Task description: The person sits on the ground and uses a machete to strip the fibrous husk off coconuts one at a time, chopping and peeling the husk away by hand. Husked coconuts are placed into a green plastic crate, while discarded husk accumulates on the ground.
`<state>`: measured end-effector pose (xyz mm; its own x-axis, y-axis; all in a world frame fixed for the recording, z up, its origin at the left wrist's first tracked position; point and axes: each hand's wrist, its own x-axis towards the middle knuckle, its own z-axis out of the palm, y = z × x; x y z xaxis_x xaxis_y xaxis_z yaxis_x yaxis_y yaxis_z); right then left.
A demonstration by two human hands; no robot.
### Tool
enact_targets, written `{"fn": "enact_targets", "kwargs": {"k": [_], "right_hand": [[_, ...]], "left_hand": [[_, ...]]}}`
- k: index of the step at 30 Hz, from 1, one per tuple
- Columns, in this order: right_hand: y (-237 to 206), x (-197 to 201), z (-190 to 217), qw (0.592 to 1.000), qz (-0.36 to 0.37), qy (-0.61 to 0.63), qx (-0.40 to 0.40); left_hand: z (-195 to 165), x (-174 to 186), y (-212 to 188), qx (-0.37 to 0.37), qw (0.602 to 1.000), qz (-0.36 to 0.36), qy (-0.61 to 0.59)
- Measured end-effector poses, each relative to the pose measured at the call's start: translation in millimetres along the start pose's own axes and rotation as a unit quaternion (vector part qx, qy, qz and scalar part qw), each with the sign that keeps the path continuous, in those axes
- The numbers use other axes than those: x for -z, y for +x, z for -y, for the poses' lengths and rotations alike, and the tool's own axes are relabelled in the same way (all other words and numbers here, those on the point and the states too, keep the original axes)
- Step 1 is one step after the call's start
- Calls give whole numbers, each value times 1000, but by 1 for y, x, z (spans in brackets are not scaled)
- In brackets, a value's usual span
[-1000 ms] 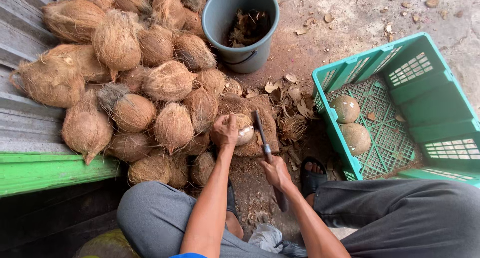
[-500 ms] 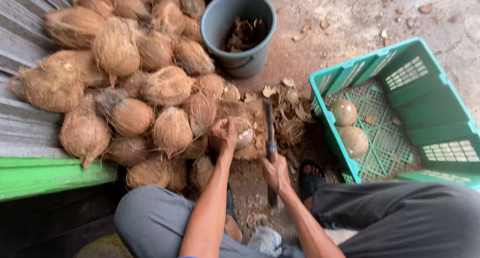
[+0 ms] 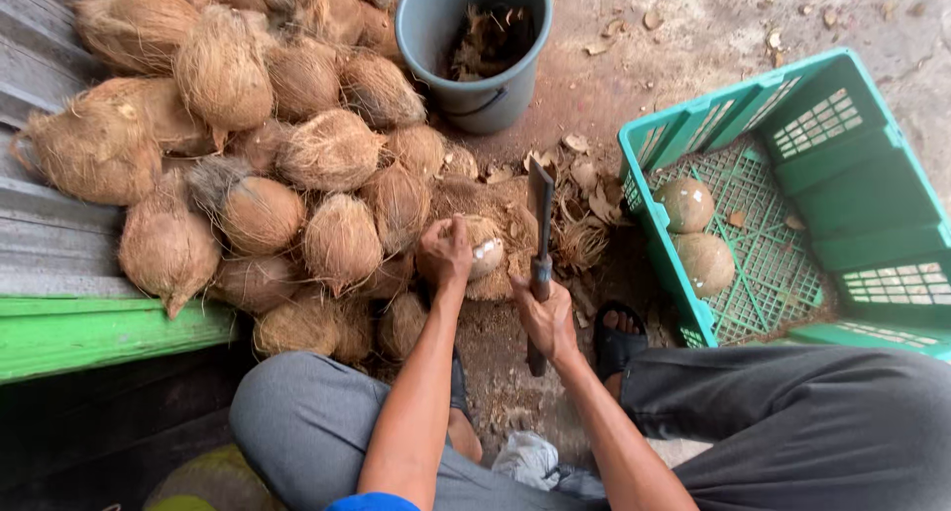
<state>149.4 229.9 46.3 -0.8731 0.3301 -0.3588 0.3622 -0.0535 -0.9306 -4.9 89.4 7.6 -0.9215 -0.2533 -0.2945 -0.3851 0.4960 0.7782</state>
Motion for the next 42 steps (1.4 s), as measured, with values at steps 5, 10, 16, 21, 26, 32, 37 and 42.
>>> {"fn": "enact_targets", "kwargs": {"k": [5, 10, 16, 21, 26, 32, 37, 42], "right_hand": [[7, -7, -22, 968, 98, 30, -229], [-3, 1, -12, 976, 89, 30, -197], [-3, 26, 40, 997, 28, 1, -74], [-7, 19, 39, 998, 24, 59, -6], [-11, 10, 27, 991, 61, -25, -117], [-6, 18, 30, 994, -12, 112, 11], [-12, 1, 20, 995, 62, -30, -78], [-8, 9, 15, 998, 27, 54, -11]], "left_hand": [[-1, -4, 7, -40, 997, -63, 34], [0, -5, 12, -25, 999, -31, 18], [13, -5, 32, -80, 989, 10, 127], [11, -5, 37, -194, 967, 4, 165], [-4, 1, 26, -67, 987, -6, 146], [-1, 9, 23, -62, 989, 26, 135], [2, -1, 28, -97, 991, 7, 97], [8, 0, 29, -105, 988, 29, 107]]}}
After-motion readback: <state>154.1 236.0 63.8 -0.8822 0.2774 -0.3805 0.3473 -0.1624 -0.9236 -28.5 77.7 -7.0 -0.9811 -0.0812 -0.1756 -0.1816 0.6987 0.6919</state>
